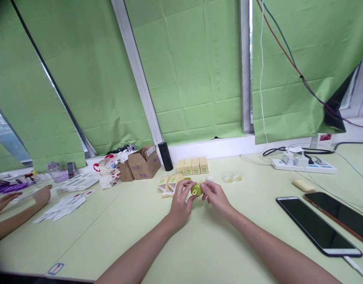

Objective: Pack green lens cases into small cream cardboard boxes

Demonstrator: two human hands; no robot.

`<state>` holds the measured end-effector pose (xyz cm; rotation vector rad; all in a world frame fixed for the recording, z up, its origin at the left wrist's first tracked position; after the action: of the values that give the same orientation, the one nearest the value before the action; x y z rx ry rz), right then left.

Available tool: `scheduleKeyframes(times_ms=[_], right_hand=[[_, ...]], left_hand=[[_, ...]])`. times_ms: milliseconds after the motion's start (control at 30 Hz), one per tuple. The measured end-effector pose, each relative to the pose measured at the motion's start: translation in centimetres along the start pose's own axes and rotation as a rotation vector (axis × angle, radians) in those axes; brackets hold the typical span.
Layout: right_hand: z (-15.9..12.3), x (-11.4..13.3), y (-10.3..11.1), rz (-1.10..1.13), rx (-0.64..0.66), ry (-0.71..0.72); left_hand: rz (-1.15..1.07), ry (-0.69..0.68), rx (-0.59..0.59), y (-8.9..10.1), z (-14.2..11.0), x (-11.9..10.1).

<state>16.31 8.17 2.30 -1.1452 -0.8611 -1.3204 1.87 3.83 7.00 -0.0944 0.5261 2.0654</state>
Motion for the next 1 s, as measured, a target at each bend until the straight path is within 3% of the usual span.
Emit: scheduleKeyframes(times_ms=[133, 267, 467, 567, 733, 1000], right_hand=[[1.3, 0.0, 2.0, -0.158, -0.094, 0.058], [3.5, 0.8, 7.1, -0.485, -0.389, 0.245], [5.5, 0.6, 14.0, -0.955, -0.719, 0.316], [6.2, -0.6, 16.1, -1.084, -0.748, 0.222], [7.1, -3.0, 18.1, -1.13, -0.67, 0.049], [7.4, -3.4, 19.0, -1.039, -0.651, 0.007]], left_hand=[[-0.049, 0.146, -0.027, 0.1, 0.1, 1.1], [-0.138, 0.384, -0.075, 0.0, -0.2, 3.2], [-0.309, 0.655, -0.153, -0.7, -0.8, 6.1], [-0.351, 0.713, -0.171, -1.0, -0.9, 6.9], [-0.396, 0.8, -0.133, -1.6, -1.1, 7.7], [-0.461, 0.898, -0.144, -1.9, -1.6, 8.3]])
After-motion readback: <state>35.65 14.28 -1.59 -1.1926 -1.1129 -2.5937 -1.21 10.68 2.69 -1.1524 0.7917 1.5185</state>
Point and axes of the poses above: each hand's wrist, its own z-axis towards the middle knuckle, its own y-axis out of the back of the hand, x = y × z, the point moved 9 cm from there along z, towards the middle knuckle, and after that the axes turned 15 degrees about -x, right-handed, at the moved point
